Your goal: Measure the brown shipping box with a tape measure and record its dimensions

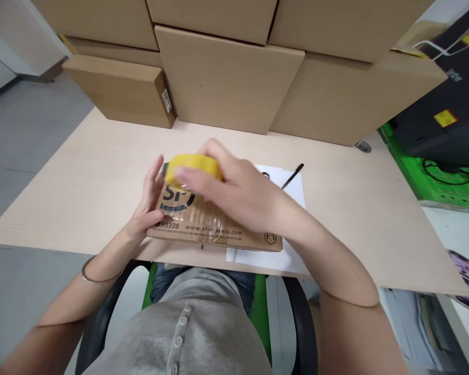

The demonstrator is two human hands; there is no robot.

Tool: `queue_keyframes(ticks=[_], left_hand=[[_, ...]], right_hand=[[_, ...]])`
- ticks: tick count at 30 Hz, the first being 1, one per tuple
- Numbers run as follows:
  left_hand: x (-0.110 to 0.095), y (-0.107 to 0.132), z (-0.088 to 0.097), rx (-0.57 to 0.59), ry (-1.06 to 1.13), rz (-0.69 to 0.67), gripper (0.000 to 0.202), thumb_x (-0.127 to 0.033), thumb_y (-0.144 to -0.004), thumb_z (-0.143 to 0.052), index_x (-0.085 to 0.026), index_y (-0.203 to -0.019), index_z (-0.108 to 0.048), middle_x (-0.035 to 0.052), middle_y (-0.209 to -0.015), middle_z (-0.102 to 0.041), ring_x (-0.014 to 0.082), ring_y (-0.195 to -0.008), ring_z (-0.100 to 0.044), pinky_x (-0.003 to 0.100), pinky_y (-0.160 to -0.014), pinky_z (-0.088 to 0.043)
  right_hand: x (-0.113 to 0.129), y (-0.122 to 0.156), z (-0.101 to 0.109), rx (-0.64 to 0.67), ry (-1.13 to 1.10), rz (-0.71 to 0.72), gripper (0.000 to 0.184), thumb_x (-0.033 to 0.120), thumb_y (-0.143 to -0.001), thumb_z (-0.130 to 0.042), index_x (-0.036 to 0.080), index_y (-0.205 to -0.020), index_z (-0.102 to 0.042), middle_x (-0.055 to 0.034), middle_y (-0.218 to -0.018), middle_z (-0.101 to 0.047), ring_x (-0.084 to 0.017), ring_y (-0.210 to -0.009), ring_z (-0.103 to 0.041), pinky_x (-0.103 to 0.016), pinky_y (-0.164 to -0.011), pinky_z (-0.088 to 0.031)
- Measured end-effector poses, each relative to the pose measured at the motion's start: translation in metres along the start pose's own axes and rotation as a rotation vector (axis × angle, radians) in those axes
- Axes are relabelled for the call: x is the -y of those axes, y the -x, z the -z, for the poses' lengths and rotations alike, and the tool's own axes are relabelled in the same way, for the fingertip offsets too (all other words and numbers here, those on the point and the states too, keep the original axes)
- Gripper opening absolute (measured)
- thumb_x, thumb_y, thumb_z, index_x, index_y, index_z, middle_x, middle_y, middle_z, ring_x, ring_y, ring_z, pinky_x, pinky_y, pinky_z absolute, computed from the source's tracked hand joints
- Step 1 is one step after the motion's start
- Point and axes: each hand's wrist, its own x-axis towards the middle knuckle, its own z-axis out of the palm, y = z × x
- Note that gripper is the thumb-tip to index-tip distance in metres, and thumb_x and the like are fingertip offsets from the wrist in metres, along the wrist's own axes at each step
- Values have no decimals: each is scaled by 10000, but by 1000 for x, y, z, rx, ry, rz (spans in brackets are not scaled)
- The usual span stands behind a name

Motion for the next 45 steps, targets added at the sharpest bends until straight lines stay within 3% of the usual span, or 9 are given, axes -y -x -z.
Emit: queue_keyframes(ticks=[4,9,12,15,19,26,36,42,45], left_hand=[[-14,-5,-9,-10,87,122,968,-558,-893,-795,-340,-1692,-294,120,-1626,-549,395,-1497,-555,581,-1275,-432],[-11,-3,-10,-42,89,104,843,-520,-871,-827,-305,-1605,-472,103,-1527,-639,373,-1439,-606,510,-1223,-505],[-3,-2,-8,-21,48,2,877,-506,-896,-803,-406,-1662,-389,60,-1462,-665,308,-1301,-677,487,-1136,-557],[4,-2,-4,8,-48,-111,772,-540,-928,-760,-456,-1631,-453,50,-1406,-670,278,-1254,-654,462,-1111,-550],[7,-4,1,26,-139,-216,554,-533,-980,-687,-442,-1522,-616,63,-1376,-644,287,-1322,-578,480,-1145,-508],[10,-8,2,18,-188,-316,526,-499,-1007,-644,-391,-1522,-629,86,-1305,-641,267,-1263,-580,437,-1048,-524],[15,-10,3,51,-181,-352,535,-474,-1025,-601,-375,-1551,-600,92,-1359,-640,261,-1293,-562,421,-1031,-517],[16,-11,2,46,-197,-367,536,-494,-1020,-587,-375,-1543,-610,101,-1353,-643,275,-1300,-564,453,-1031,-530],[17,-11,2,29,-211,-367,545,-501,-1010,-584,-386,-1542,-608,104,-1351,-650,287,-1290,-569,483,-1034,-532]], right_hand=[[19,-21,-27,192,133,7,350,616,-1029,-575,267,-1018,-559,7,-881,-712,-195,-788,-614,-309,-684,-400],[29,-26,-30,250,229,-39,345,615,-1009,-601,275,-986,-552,21,-818,-690,-188,-739,-598,-311,-656,-361],[23,-14,-16,179,273,-78,325,591,-995,-635,278,-965,-555,43,-743,-629,-174,-677,-554,-307,-628,-346],[4,11,5,34,251,-112,324,587,-989,-651,272,-963,-582,40,-734,-587,-166,-648,-516,-308,-595,-347],[-28,56,36,-148,163,-92,370,628,-978,-650,264,-908,-646,-2,-797,-598,-174,-682,-515,-323,-578,-361],[-70,114,71,-379,-43,-245,405,691,-826,-750,289,-865,-720,-15,-692,-682,-148,-534,-432,-318,-457,-251],[-85,113,72,-419,-140,-338,497,746,-702,-808,272,-831,-726,-31,-711,-706,-176,-616,-619,-256,-458,-352],[-84,108,72,-443,-152,-399,552,785,-637,-812,258,-768,-707,-30,-667,-685,-157,-547,-582,-246,-418,-329],[-86,108,73,-452,-151,-407,524,756,-637,-812,262,-785,-714,-33,-725,-707,-180,-592,-639,-253,-438,-386]])
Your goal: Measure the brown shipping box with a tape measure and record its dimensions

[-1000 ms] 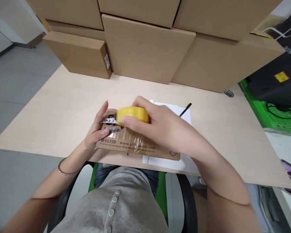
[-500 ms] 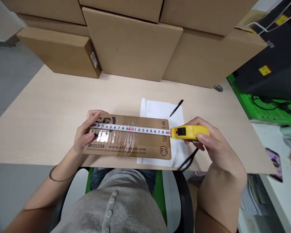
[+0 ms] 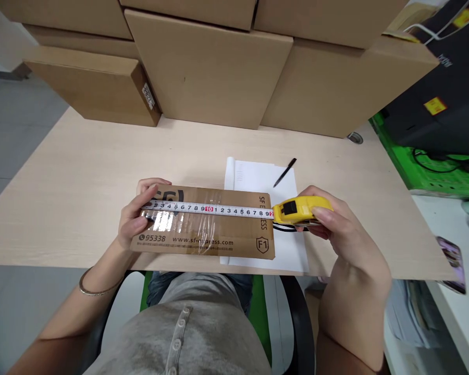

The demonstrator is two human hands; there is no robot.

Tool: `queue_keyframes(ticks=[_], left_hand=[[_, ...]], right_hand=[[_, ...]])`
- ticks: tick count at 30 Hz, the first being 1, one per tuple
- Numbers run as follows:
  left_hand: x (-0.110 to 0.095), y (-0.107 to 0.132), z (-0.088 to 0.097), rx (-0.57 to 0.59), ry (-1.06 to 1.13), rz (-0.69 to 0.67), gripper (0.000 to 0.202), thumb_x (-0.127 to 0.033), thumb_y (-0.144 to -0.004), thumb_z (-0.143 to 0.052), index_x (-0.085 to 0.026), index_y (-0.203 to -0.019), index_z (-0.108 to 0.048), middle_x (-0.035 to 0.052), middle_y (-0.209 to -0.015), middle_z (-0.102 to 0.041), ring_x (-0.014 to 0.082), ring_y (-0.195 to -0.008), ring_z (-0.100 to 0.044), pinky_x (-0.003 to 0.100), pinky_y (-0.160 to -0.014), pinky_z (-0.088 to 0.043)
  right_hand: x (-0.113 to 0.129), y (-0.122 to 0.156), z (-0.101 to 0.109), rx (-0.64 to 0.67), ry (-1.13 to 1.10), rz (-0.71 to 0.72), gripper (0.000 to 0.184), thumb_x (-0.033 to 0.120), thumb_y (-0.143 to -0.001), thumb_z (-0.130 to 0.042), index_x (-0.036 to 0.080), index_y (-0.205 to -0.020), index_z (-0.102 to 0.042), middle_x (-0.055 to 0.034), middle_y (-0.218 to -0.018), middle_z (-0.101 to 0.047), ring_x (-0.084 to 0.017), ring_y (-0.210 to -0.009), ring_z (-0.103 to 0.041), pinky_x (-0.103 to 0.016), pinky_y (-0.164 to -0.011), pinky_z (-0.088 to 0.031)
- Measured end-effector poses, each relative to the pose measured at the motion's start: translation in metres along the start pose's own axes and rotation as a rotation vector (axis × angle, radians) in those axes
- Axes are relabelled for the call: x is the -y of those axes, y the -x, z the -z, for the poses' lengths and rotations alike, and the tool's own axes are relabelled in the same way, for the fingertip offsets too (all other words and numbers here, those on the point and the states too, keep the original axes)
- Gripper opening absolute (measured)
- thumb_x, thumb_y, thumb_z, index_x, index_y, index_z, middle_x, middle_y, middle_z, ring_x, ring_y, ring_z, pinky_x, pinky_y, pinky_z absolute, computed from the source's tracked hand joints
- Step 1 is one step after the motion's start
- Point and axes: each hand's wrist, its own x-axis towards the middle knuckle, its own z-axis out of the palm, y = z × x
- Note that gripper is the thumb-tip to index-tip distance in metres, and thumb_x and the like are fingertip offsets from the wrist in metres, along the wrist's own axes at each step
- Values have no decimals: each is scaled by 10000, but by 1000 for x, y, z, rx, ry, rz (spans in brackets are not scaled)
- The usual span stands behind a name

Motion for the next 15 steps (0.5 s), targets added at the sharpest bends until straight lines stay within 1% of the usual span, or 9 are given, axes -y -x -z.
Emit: queue_keyframes(ticks=[2,5,6,7,10,12,15], left_hand=[[0,1,0,-12,-7,16,543,-507,-1000,-588,-403,-1532,-617,105,-1344,-652,298,-1287,-571,503,-1026,-536],[1,4,0,-14,3,41,543,-519,-983,-599,-417,-1515,-632,96,-1349,-651,307,-1300,-570,511,-1033,-539],[1,5,-1,-13,20,60,571,-534,-972,-609,-420,-1531,-614,90,-1360,-650,307,-1294,-577,507,-1030,-544],[1,7,-2,-18,48,92,622,-556,-958,-619,-424,-1564,-575,84,-1375,-650,305,-1276,-592,498,-1019,-554],[0,12,-6,-54,166,240,814,-600,-923,-651,-430,-1674,-387,74,-1437,-641,279,-1188,-645,452,-981,-584],[0,14,-8,-70,237,305,865,-572,-920,-669,-431,-1698,-319,66,-1455,-638,258,-1172,-660,423,-997,-584],[0,15,-9,-56,282,289,877,-544,-916,-688,-446,-1698,-301,51,-1446,-645,247,-1180,-672,401,-1006,-582]], right_hand=[[-3,0,2,11,5,11,500,733,-658,-798,262,-809,-719,-37,-746,-713,-194,-605,-655,-268,-449,-404],[-5,3,5,32,32,35,486,727,-691,-769,266,-836,-716,-44,-726,-708,-214,-611,-648,-287,-453,-376],[-3,5,6,38,45,44,478,724,-702,-765,270,-844,-716,-46,-727,-709,-218,-616,-640,-294,-459,-368],[0,7,6,47,57,54,467,719,-715,-764,275,-851,-716,-47,-733,-710,-218,-618,-629,-301,-468,-362],[14,12,4,58,74,96,442,716,-756,-757,290,-864,-714,-41,-735,-696,-206,-592,-564,-319,-477,-318],[26,10,-4,84,89,152,430,714,-800,-743,293,-878,-706,-28,-722,-668,-195,-583,-523,-328,-487,-296],[46,1,-27,201,147,280,412,685,-891,-699,275,-883,-667,-12,-748,-626,-186,-635,-514,-336,-541,-335]])
